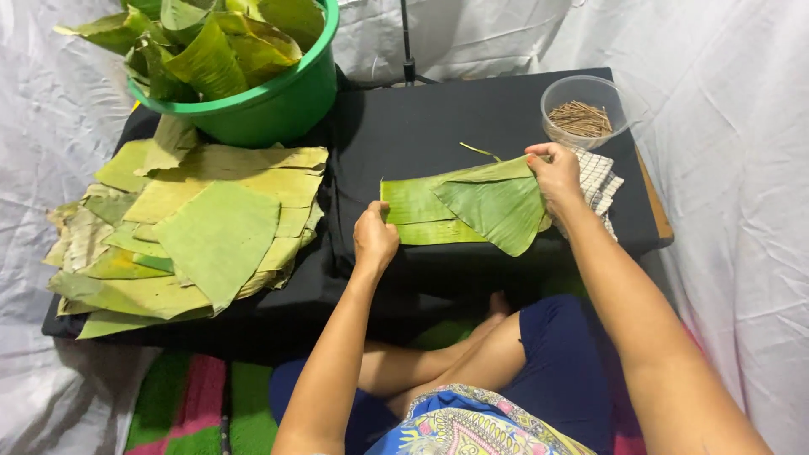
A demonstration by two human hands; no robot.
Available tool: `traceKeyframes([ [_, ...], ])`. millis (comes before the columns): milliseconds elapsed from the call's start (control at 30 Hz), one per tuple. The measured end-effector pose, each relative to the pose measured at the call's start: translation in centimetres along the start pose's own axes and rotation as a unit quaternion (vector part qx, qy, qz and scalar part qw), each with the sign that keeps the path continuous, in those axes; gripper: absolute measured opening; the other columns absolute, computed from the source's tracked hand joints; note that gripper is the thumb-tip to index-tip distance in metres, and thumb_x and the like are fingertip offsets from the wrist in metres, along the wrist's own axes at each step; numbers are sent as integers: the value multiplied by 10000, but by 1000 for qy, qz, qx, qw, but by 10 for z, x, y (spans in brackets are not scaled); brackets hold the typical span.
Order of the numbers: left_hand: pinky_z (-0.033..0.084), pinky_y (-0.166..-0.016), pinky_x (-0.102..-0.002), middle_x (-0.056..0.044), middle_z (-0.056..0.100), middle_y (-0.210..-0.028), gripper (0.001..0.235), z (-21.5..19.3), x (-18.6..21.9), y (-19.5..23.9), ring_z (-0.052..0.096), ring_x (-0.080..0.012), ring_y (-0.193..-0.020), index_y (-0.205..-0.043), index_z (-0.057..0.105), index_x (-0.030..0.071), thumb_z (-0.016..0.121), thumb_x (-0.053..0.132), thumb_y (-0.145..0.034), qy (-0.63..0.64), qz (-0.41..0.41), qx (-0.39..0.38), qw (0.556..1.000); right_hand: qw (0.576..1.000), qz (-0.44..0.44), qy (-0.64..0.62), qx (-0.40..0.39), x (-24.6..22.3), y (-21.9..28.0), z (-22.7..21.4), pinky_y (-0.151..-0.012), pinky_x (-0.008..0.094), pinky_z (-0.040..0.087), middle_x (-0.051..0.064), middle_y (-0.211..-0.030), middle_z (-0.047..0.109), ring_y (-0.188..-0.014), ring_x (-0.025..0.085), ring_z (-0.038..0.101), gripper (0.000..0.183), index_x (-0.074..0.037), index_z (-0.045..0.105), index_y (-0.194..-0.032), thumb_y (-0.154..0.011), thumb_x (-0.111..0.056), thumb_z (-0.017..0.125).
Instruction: Preparing conical containers by wiping, folding, and pinning banana leaves with small wooden sticks.
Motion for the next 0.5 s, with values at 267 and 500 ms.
traceKeyframes([
  [267,569,-927,-558,-100,640,-1152,424,8,1,4,676,-377,-1115,-1280,654,200,539,168,-873,-92,-13,-41,995,951,-155,262,56,-47,-1,-15,-839,449,551,11,-1011,769,-975,296,718,227,-260,774,-1124,-1011,-182,593],
  [500,573,-861,-549,-115,619,-1066,337,-10,6,-6,661,-408,-1027,-1159,700,152,561,136,-852,-136,34,15,990,943,-141,298,-31,-35,-3,-2,-889,475,535,10,-1025,761,-1035,301,700,206,-270,748,-1159,-995,-252,624],
])
Point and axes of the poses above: each hand's wrist, its own y-axis away from the middle knuckle, its own z-axis out of the palm, x = y × z, the point moved 9 cm from there along -y, towards the middle knuckle
